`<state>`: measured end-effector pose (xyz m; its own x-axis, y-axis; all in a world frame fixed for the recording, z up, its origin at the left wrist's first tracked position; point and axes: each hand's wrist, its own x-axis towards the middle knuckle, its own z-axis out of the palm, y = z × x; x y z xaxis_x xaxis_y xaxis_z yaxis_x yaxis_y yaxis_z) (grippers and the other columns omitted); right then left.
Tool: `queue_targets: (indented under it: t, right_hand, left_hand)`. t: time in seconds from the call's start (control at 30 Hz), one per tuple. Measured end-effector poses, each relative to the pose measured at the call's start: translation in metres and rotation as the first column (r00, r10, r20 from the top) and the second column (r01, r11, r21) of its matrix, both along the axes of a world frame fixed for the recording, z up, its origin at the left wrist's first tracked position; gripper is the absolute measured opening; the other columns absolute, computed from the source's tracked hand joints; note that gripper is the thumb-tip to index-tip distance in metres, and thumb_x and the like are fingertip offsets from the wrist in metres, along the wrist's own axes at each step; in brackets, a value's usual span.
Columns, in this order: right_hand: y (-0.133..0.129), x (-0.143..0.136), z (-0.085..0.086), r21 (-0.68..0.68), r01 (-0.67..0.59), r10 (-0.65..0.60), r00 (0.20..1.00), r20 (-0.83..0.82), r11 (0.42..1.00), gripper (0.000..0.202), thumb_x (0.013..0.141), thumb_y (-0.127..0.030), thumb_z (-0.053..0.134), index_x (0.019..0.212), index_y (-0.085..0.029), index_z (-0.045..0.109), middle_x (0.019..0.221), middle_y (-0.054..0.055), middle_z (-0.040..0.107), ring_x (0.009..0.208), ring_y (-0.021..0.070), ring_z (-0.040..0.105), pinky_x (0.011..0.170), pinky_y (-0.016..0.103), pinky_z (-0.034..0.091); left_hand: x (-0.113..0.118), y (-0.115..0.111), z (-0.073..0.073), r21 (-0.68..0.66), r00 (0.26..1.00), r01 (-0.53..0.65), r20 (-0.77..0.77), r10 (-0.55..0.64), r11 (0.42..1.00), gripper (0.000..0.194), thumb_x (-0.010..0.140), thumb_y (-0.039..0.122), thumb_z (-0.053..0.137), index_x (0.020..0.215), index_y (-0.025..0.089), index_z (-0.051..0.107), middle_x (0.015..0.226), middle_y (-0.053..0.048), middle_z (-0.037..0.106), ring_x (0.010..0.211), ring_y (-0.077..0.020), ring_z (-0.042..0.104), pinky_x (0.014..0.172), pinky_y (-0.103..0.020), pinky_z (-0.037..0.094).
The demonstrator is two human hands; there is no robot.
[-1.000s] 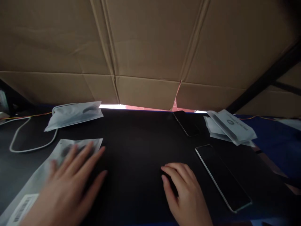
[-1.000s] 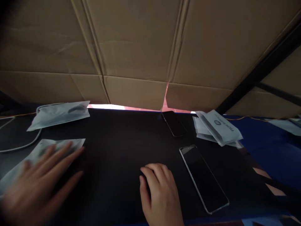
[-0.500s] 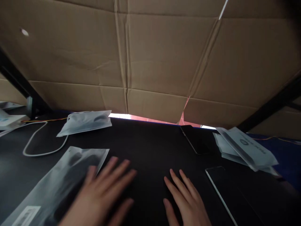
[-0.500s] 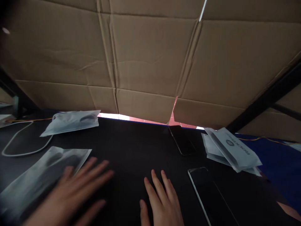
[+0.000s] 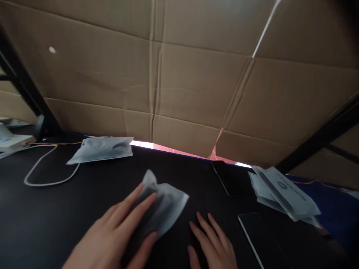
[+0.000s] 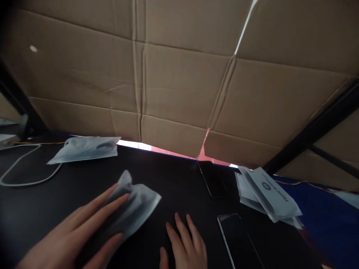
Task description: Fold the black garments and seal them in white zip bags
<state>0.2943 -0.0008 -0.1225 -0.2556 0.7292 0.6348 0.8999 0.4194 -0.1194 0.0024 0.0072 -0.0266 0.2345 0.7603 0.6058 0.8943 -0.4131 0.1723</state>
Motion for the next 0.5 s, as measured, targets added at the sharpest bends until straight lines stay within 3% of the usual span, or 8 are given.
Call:
queue_targets:
  t: [0.07,0.13,0.2,0.27,0.33,0.4,0.5]
  right_hand:
    - [0.002,0.003,0.001,0.02,-0.037,0.037,0.999,-0.032,0.999,0.034,0.103,-0.034,0.063,0.135,-0.035,0.077,0.134,0.006,0.081,0.123,0.0362,0.079,0.086,0.047,0.071]
    - [0.004,0.006,0.002,0.022,-0.093,0.093,0.996,-0.017,0.995,0.033,0.104,-0.036,0.063,0.133,-0.036,0.078,0.129,0.005,0.083,0.119,0.035,0.08,0.084,0.045,0.07]
    - [0.005,0.007,0.005,0.026,-0.122,0.122,0.993,0.008,0.992,0.032,0.103,-0.035,0.064,0.131,-0.036,0.078,0.126,0.004,0.084,0.116,0.0339,0.082,0.082,0.042,0.07]
    - [0.004,0.005,0.008,0.055,-0.104,0.104,0.995,0.007,0.993,0.031,0.102,-0.031,0.062,0.128,-0.033,0.078,0.125,0.005,0.084,0.116,0.0345,0.082,0.081,0.043,0.07]
    - [0.002,0.002,0.012,0.074,-0.088,0.088,0.996,0.0,0.993,0.031,0.101,-0.028,0.06,0.128,-0.03,0.075,0.125,0.007,0.084,0.117,0.0359,0.081,0.082,0.047,0.07]
    - [-0.001,-0.001,0.015,0.056,-0.096,0.097,0.995,-0.022,0.994,0.029,0.1,-0.026,0.06,0.126,-0.027,0.071,0.124,0.008,0.084,0.119,0.0351,0.08,0.083,0.046,0.07]
    - [-0.008,-0.004,0.021,-0.029,-0.039,0.034,0.985,-0.172,0.999,0.009,0.099,-0.024,0.063,0.107,-0.026,0.064,0.122,0.011,0.081,0.12,0.0312,0.079,0.085,0.039,0.068]
  left_hand:
    - [0.03,0.002,0.004,-0.014,0.997,0.035,-0.062,-0.036,0.999,0.064,0.102,0.052,0.064,0.163,0.034,0.055,0.167,-0.008,0.058,0.129,-0.0338,0.076,0.093,-0.044,0.072]
    - [0.049,0.004,-0.003,-0.03,0.993,0.025,-0.116,-0.028,0.999,0.066,0.104,0.051,0.063,0.165,0.029,0.053,0.168,-0.013,0.055,0.138,-0.0413,0.069,0.095,-0.054,0.07]
    - [0.055,0.002,-0.012,-0.021,0.988,0.026,-0.15,-0.029,0.999,0.072,0.105,0.052,0.063,0.17,0.024,0.046,0.17,-0.018,0.051,0.147,-0.0502,0.058,0.096,-0.066,0.067]
    - [0.049,-0.004,-0.018,-0.024,0.987,0.068,-0.144,-0.071,0.997,0.074,0.106,0.046,0.063,0.173,0.023,0.039,0.173,-0.018,0.045,0.154,-0.0516,0.048,0.102,-0.072,0.061]
    - [0.034,-0.011,-0.018,-0.017,0.974,0.187,-0.126,-0.188,0.982,0.064,0.109,0.035,0.06,0.17,0.026,0.044,0.174,-0.011,0.046,0.158,-0.0415,0.047,0.116,-0.065,0.054]
    - [0.017,-0.016,-0.015,-0.023,0.919,0.363,-0.157,-0.362,0.931,0.051,0.111,0.028,0.055,0.162,0.032,0.056,0.17,0.0,0.053,0.157,-0.0287,0.052,0.125,-0.049,0.047]
    - [0.001,-0.019,-0.011,-0.138,0.803,0.524,-0.25,-0.541,0.841,0.044,0.113,0.028,0.057,0.156,0.036,0.063,0.165,0.006,0.057,0.152,-0.0239,0.057,0.125,-0.04,0.045]
